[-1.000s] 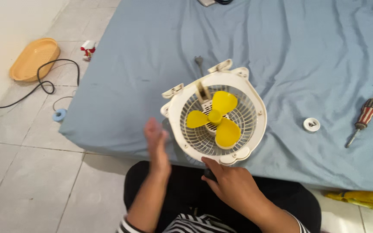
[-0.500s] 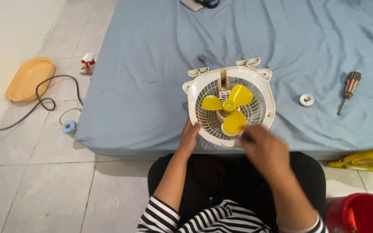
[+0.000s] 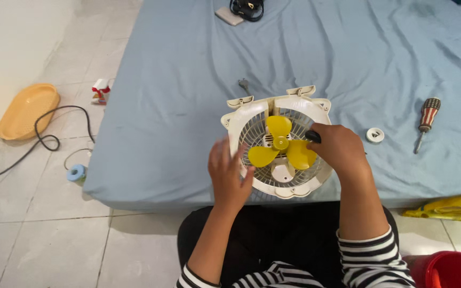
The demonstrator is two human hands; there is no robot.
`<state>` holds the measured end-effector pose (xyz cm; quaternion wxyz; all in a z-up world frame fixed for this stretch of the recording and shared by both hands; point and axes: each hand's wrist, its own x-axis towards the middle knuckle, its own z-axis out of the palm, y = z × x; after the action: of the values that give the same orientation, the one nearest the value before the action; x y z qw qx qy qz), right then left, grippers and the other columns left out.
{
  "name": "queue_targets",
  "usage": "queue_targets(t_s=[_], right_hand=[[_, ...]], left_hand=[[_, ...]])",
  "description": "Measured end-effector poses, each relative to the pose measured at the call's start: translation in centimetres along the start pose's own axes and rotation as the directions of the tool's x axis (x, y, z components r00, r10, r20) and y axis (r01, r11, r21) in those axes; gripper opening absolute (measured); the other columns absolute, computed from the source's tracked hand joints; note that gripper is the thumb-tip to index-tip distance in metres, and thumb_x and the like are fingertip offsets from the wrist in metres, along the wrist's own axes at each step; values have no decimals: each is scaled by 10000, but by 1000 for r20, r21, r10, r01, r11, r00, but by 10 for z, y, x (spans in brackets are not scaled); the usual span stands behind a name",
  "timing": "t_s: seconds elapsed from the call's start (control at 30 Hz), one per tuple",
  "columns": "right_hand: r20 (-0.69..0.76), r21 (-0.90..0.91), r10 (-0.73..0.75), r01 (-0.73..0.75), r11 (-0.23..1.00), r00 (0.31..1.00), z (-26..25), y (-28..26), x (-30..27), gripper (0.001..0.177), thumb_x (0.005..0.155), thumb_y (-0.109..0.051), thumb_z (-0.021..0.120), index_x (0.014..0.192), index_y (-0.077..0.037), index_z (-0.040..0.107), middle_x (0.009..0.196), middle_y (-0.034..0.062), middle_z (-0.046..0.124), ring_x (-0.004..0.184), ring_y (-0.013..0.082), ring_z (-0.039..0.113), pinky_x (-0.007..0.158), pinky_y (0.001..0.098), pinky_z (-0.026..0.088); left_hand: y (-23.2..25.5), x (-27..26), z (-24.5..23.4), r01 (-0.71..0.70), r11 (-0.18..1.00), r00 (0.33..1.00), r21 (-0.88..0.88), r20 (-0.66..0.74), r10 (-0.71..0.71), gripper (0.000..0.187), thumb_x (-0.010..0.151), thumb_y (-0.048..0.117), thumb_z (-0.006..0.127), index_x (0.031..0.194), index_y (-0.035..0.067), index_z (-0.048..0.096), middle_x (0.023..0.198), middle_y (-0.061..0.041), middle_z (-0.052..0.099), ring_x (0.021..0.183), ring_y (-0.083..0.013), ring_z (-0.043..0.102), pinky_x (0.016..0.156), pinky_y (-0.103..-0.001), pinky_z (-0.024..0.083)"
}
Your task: The person reassembles an electric fan by attaching the yellow fan blades to the motor hub and securing them with a screw and cap. The person uses a screwdriver to tighten the screw and then places the cap over the hub.
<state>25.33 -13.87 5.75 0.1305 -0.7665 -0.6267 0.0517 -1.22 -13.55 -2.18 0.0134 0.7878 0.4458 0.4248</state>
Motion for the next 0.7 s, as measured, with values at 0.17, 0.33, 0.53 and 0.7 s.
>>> queue_targets(t_s=[0.17, 0.33, 0.53, 0.7], right_hand=[[-24, 17, -20, 20, 1000, 1000, 1, 7, 18, 316, 802, -306, 791, 1055, -128, 730, 893, 116, 742, 824, 348, 706, 674, 470, 540], [-205, 172, -107, 143, 975, 973, 6, 10, 12, 276, 804, -253, 782, 1017, -90, 721, 948, 83, 733, 843, 325, 693, 678, 447, 535], [-365, 499, -240, 406, 765, 900, 9, 42, -3, 333, 847, -150, 715, 1177, -104, 719, 1078, 87, 606, 844, 186, 647, 726, 314, 527], [-491, 509, -286, 537, 673, 823, 15, 54, -26, 435, 826, -258, 779, 1241, -131, 756, 1003, 27, 551, 861, 134, 561, 763, 221, 444]], left_hand=[[24, 48, 2, -61, 969, 947, -238, 294, 132, 354, 877, 238, 735, 1223, 161, 735, 1417, -57, 586, 1336, -298, 551, 1109, -461, 442], [29, 62, 11, 179, 959, 842, -220, 538, -34, 380, 853, 316, 734, 1208, 181, 740, 1375, -17, 618, 1056, -250, 678, 921, -421, 538], [27, 58, 15, 93, 968, 894, -232, 447, 21, 507, 749, 392, 828, 1182, 146, 732, 1381, -37, 606, 1031, -260, 693, 840, -431, 542], [22, 51, 22, 67, 969, 908, -238, 418, 40, 513, 781, 400, 824, 1214, 143, 726, 1401, -67, 607, 1036, -265, 690, 850, -413, 549]])
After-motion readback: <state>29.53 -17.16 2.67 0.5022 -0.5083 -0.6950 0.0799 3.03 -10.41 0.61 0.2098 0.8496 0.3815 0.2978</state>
